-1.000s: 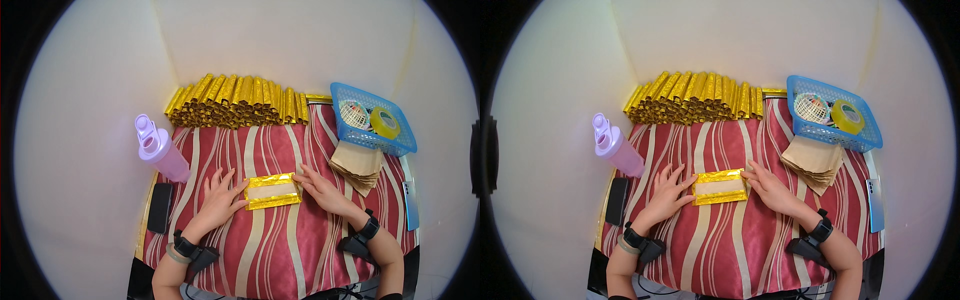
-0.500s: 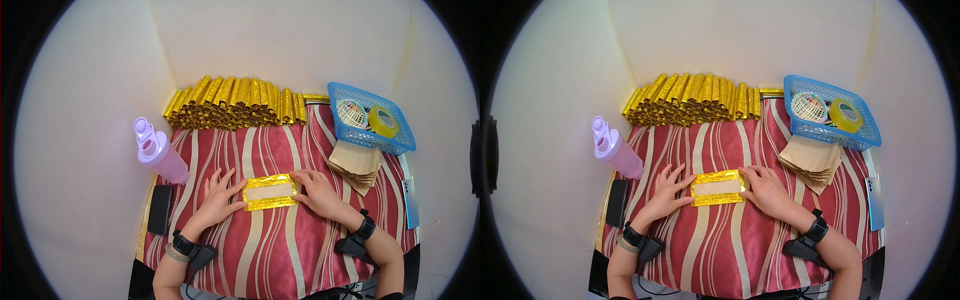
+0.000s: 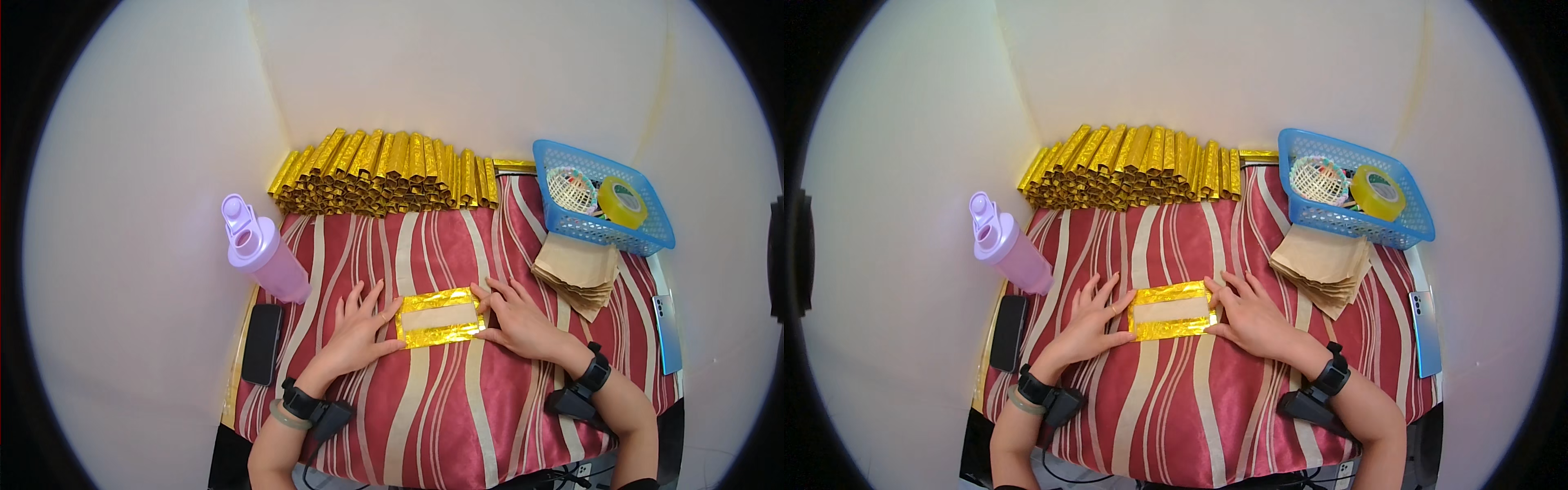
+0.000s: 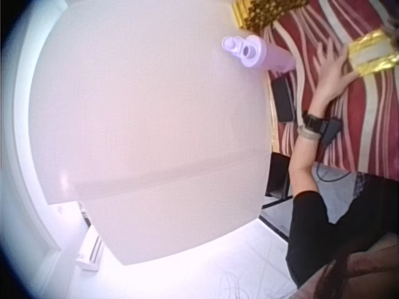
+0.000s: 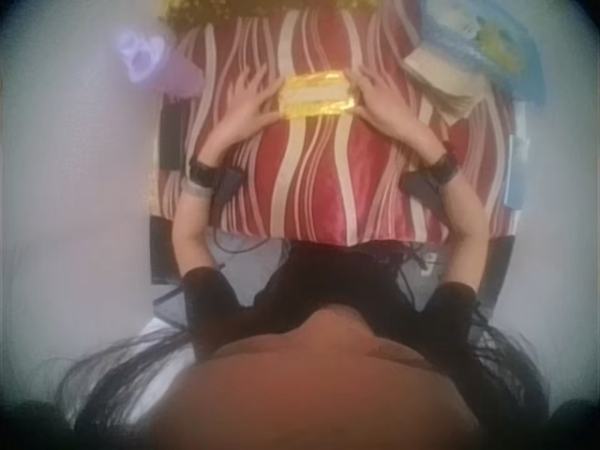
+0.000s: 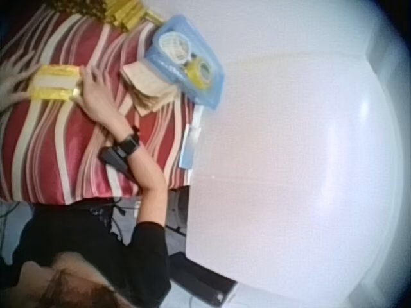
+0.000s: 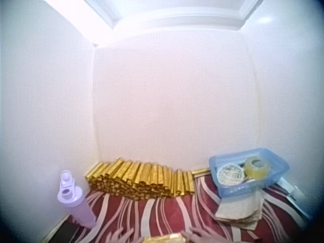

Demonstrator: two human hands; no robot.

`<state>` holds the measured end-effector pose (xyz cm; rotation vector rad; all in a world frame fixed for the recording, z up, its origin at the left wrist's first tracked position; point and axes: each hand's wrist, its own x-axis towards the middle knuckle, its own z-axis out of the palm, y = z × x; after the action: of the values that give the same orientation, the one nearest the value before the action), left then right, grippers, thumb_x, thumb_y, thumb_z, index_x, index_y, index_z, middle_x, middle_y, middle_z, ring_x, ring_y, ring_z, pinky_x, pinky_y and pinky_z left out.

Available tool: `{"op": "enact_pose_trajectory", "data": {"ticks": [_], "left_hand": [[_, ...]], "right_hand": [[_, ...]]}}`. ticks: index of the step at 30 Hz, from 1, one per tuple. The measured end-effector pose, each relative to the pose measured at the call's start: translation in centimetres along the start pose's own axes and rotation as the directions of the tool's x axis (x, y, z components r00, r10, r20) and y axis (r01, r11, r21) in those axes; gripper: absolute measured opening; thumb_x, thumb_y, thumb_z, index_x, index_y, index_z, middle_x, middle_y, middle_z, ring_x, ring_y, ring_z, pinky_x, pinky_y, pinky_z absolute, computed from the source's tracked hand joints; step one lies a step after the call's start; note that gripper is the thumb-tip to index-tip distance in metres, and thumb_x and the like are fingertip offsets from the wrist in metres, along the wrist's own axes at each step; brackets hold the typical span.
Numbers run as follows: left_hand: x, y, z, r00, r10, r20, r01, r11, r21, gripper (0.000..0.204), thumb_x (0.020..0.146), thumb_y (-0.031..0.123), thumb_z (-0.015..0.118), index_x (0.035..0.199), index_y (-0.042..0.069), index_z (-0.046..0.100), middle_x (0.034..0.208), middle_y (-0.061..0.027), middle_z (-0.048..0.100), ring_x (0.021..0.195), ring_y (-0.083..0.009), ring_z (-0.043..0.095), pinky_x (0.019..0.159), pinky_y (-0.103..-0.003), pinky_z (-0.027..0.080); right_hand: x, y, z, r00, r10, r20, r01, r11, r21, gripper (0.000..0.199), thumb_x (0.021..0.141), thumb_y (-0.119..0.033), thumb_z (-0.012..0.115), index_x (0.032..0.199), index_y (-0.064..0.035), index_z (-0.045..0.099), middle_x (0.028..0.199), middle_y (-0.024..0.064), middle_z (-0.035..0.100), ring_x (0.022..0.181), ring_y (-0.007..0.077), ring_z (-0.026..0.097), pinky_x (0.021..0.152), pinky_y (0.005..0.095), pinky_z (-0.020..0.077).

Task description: Folding gold and beige sheets of paper into rectangular packets.

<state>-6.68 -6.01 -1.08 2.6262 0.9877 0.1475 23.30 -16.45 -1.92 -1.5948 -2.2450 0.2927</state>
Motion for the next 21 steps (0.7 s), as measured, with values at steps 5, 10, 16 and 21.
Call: {"op": "enact_pose_trajectory", "data": {"ticks": [5,10,16,21], "left_hand": [[-1.3,0.8,0.3,1.0,-0.014,-0.011,0.014,1.0,0.018,0.079,0.082,0.045,0.072,0.149,0.017,0.041,0.158,-0.0218,0.022,0.145,-0.0455,0.013,0.113,-0.063,0.011],[-2.3,1.1,1.1,0.987,-0.013,-0.162,0.005,0.999,-0.048,0.075,0.077,0.037,0.078,0.141,0.011,0.049,0.151,-0.0211,0.031,0.142,-0.0437,0.019,0.114,-0.055,0.016],[-2.1,1.7,0.9,0.939,-0.045,-0.34,-0.052,0.961,-0.271,0.042,0.067,0.015,0.086,0.101,0.008,0.062,0.123,-0.0122,0.049,0.126,-0.0356,0.036,0.107,-0.046,0.031],[-1.9,0.8,1.3,0.963,0.094,-0.251,-0.168,0.942,-0.292,0.024,0.07,0.012,0.083,0.085,0.006,0.066,0.109,-0.0053,0.056,0.117,-0.0298,0.043,0.101,-0.042,0.036]], "right_hand": [[-0.3,-0.3,-0.4,0.998,-0.053,0.028,0.053,0.999,0.006,0.048,0.087,-0.04,0.069,0.116,-0.0052,0.051,0.148,0.0119,0.045,0.142,0.0334,0.032,0.117,0.0541,0.0203],[-0.1,-0.5,-0.9,0.996,-0.058,0.067,0.057,0.998,0.017,0.046,0.086,-0.041,0.069,0.11,-0.0067,0.051,0.15,0.0123,0.042,0.144,0.033,0.029,0.118,0.0541,0.0198],[-0.1,-0.1,-0.4,0.989,-0.095,-0.111,0.11,0.984,0.141,0.04,0.077,-0.031,0.079,0.105,-0.01,0.058,0.138,0.0135,0.052,0.134,0.0336,0.041,0.112,0.0473,0.0315],[0.0,-0.5,-1.0,0.98,-0.137,-0.141,0.154,0.981,0.121,0.029,0.074,-0.028,0.081,0.093,-0.0113,0.066,0.108,0.0087,0.059,0.106,0.0272,0.053,0.089,0.0407,0.043]]}}
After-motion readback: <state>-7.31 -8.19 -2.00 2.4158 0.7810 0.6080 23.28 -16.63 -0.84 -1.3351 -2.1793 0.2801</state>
